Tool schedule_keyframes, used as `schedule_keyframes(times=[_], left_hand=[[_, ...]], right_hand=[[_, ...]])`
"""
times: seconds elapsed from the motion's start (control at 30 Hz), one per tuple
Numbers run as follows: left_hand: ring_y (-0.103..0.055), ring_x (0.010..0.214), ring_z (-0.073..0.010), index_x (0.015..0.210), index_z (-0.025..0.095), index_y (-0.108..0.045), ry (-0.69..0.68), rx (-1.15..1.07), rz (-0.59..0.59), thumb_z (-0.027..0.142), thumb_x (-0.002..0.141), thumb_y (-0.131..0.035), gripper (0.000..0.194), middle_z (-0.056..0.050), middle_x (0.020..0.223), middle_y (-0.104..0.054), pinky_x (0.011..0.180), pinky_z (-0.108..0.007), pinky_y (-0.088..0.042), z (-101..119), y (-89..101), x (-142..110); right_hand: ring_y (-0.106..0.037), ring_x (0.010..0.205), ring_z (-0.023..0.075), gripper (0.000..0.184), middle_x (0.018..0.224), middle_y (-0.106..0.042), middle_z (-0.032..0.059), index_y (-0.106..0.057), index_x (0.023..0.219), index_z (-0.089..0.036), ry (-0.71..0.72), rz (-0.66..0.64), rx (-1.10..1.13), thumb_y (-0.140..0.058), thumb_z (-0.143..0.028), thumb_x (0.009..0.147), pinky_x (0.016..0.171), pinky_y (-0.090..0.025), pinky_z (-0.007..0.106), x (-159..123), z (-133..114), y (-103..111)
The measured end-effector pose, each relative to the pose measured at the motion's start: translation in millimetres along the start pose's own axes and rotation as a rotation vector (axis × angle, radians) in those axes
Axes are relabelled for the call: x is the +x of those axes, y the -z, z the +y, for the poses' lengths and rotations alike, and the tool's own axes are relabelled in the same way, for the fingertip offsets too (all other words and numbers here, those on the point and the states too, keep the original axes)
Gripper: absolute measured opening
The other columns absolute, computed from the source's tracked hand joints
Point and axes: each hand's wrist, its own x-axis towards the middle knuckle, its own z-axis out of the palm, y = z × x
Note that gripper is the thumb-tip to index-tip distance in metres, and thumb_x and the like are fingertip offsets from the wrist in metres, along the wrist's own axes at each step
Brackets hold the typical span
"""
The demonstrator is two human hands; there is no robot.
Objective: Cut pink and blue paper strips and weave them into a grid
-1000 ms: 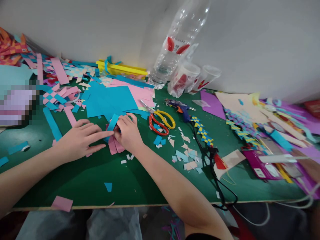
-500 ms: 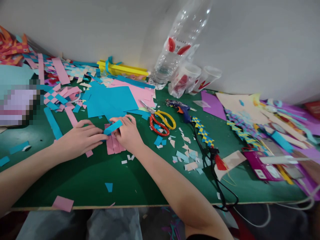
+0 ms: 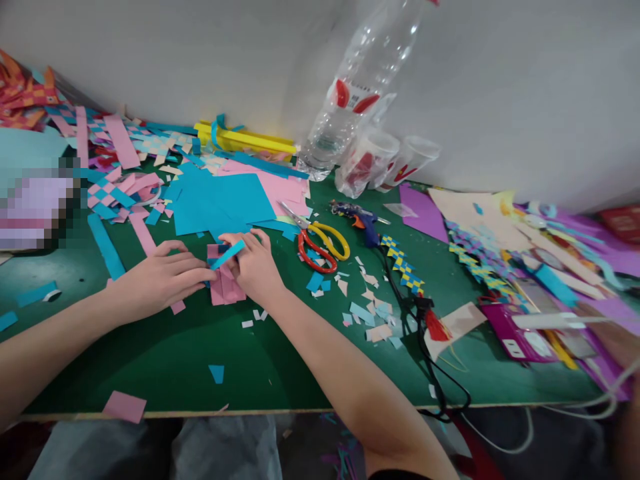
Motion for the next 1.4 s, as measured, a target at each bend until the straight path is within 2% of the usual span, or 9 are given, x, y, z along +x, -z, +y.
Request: schedule_keyframes(times=[0.17, 0.27, 0.33, 0.4, 0.5, 0.7, 0.83, 1.03, 1.4], left_hand=[[-0.065, 0.095, -0.0213, 0.112, 0.021, -0.058, -0.027, 0.019, 0.000, 0.021, 0.101, -0.040, 0.021, -0.008, 0.099, -0.072, 0.095, -0.040, -0.037, -0.5, 0.0, 1.2], [-0.064, 0.103, -0.0232, 0.115, 0.022, -0.058, -0.002, -0.004, 0.019, 0.026, 0.102, -0.039, 0.023, -0.011, 0.112, -0.070, 0.096, -0.041, -0.036, -0.7, 2.4, 1.8], [-0.063, 0.110, -0.0242, 0.127, 0.022, -0.050, 0.049, -0.067, 0.040, 0.031, 0.102, -0.041, 0.028, -0.012, 0.123, -0.066, 0.097, -0.040, -0.036, -0.2, 4.8, 1.9], [-0.063, 0.109, -0.0241, 0.143, 0.023, -0.034, 0.127, -0.161, 0.039, 0.037, 0.100, -0.048, 0.047, -0.012, 0.125, -0.064, 0.097, -0.039, -0.037, 1.0, 6.7, 2.1], [-0.065, 0.098, -0.0234, 0.150, 0.024, -0.020, 0.237, -0.258, 0.018, 0.041, 0.094, -0.058, 0.069, -0.009, 0.117, -0.067, 0.092, -0.039, -0.039, 4.7, 6.6, 3.7], [-0.056, 0.064, -0.0132, 0.146, 0.020, -0.025, 0.474, -0.444, 0.174, 0.035, 0.089, -0.063, 0.070, -0.004, 0.097, -0.066, 0.079, -0.036, -0.048, 14.7, -2.2, 6.8], [-0.058, 0.068, -0.0153, 0.146, 0.021, -0.027, 0.577, -0.528, 0.140, 0.035, 0.089, -0.058, 0.066, -0.002, 0.088, -0.062, 0.063, -0.028, -0.047, 14.4, -1.0, 5.6], [-0.058, 0.068, -0.0131, 0.127, 0.021, -0.052, 0.491, -0.532, 0.062, 0.022, 0.092, -0.043, 0.035, -0.002, 0.093, -0.063, 0.060, -0.024, -0.044, 10.5, 8.6, 4.9], [-0.057, 0.072, -0.0126, 0.125, 0.022, -0.055, 0.407, -0.584, 0.114, 0.013, 0.090, -0.043, 0.038, -0.004, 0.102, -0.061, 0.066, -0.027, -0.047, 12.2, 3.5, 1.9]], right_hand=[[-0.064, 0.102, 0.0210, 0.026, 0.110, -0.071, 0.0037, -0.058, 0.114, -0.024, 0.018, 0.006, -0.010, -0.048, -0.017, 0.091, 0.107, -0.032, 0.044, -0.6, 1.2, -0.7], [-0.063, 0.101, 0.0210, 0.027, 0.109, -0.071, 0.0042, -0.059, 0.113, -0.023, 0.015, 0.006, -0.018, -0.049, -0.015, 0.089, 0.107, -0.031, 0.044, -0.7, 0.8, -0.9], [-0.063, 0.101, 0.0219, 0.028, 0.108, -0.071, 0.0048, -0.060, 0.112, -0.023, 0.007, -0.008, -0.030, -0.048, -0.014, 0.088, 0.106, -0.032, 0.045, -0.7, 0.5, -1.2], [-0.064, 0.099, 0.0225, 0.028, 0.106, -0.072, 0.0050, -0.061, 0.110, -0.023, 0.000, -0.014, -0.039, -0.048, -0.014, 0.088, 0.106, -0.032, 0.046, -0.6, 0.4, -1.3], [-0.064, 0.097, 0.0221, 0.027, 0.106, -0.072, 0.0050, -0.061, 0.109, -0.023, 0.000, -0.009, -0.028, -0.048, -0.014, 0.088, 0.107, -0.031, 0.047, -0.9, 0.3, -0.9], [-0.064, 0.097, 0.0207, 0.032, 0.105, -0.072, 0.0055, -0.060, 0.113, -0.020, -0.005, -0.027, -0.041, -0.048, -0.009, 0.085, 0.109, -0.028, 0.044, -0.5, -0.7, -1.1], [-0.065, 0.094, 0.0200, 0.026, 0.099, -0.073, 0.0041, -0.061, 0.109, -0.022, -0.034, -0.026, -0.034, -0.048, -0.012, 0.088, 0.107, -0.030, 0.043, 1.3, -2.1, -1.8], [-0.065, 0.093, 0.0191, 0.023, 0.101, -0.073, 0.0031, -0.059, 0.108, -0.023, -0.013, 0.030, -0.030, -0.048, -0.014, 0.091, 0.107, -0.031, 0.041, 0.9, -3.0, 2.0], [-0.065, 0.087, 0.0188, 0.023, 0.099, -0.074, 0.0036, -0.058, 0.112, -0.022, -0.006, 0.095, -0.022, -0.048, -0.016, 0.092, 0.098, -0.036, 0.039, 0.7, -6.7, 4.4]])
